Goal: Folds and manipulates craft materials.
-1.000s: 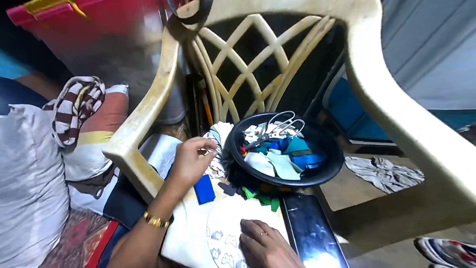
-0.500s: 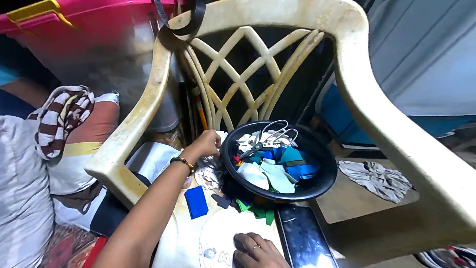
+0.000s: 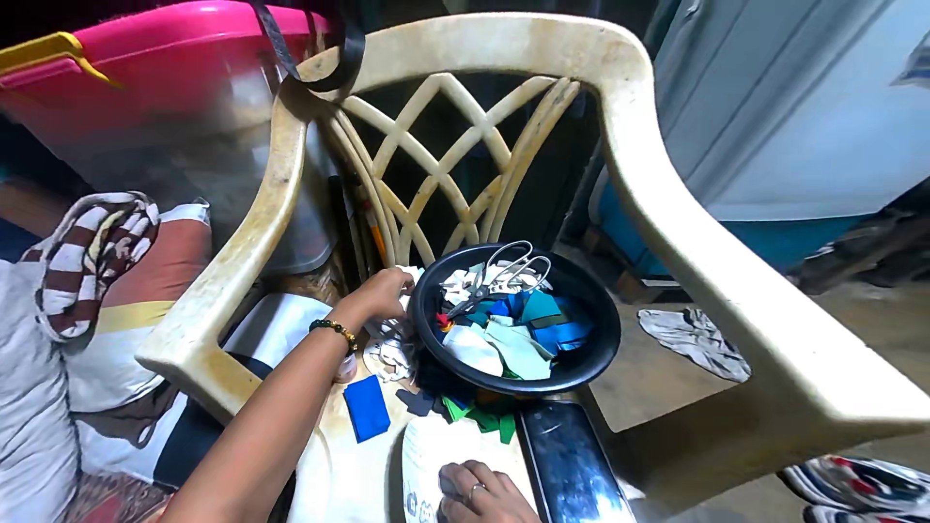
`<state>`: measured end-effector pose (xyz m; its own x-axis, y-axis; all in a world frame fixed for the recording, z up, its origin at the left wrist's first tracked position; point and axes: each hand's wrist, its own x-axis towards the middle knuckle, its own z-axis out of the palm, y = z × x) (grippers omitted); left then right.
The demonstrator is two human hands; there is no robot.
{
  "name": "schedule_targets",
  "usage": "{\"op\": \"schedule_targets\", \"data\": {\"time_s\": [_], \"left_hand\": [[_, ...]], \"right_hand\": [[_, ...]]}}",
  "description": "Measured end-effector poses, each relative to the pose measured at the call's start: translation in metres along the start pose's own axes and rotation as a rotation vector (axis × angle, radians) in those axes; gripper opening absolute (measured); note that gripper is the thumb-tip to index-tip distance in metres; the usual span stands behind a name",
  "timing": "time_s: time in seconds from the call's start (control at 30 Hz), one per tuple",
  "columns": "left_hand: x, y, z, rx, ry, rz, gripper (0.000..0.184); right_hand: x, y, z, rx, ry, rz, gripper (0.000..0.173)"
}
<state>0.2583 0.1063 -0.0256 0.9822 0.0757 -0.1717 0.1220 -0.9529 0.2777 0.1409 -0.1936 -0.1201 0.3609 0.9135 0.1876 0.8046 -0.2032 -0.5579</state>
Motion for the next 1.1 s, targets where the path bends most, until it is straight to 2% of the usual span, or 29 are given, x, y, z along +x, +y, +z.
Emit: {"op": "schedule_targets", "data": {"time_s": [0.07,0.2,0.33,0.5,0.6,0.8,1.0,1.1], "left_hand": [[0.001,0.0,0.004,0.047,0.003,0.003,0.046],[-0.001,-0.002,0.005,0.088,0.018,0.038,0.032],[-0.003,-0.013,-0.001,-0.072,0.04,0.075,0.025],[0.0,-0.022,0.004,-0.469,0.181,-0.147,0.027],[-0.011,-0.002,-0.003,-0.583,0.21,-0.33,0.026],[-0.001,0.015,0.0,-0.542,0.284,-0.519,0.028],[0.025,0.008,0.007,-0.507,0.27,-0.585,0.02],[0.026,0.008,0.007,-0.522,0.267,-0.572,0.025]], "right_hand": [[0.0,0.0,0.0,0.004,0.001,0.0,0.062],[0.0,0.001,0.0,-0.005,-0.002,-0.001,0.064],[0.001,0.001,-0.001,-0.004,-0.01,0.001,0.062],[0.002,0.001,-0.002,0.009,-0.01,0.006,0.059],[0.003,0.0,-0.003,0.017,-0.012,0.007,0.058],[0.002,0.0,-0.004,0.032,-0.023,0.017,0.059],[0.002,0.0,-0.003,0.023,-0.034,0.019,0.06],[0.002,0.0,-0.002,0.019,-0.034,0.018,0.06]]}}
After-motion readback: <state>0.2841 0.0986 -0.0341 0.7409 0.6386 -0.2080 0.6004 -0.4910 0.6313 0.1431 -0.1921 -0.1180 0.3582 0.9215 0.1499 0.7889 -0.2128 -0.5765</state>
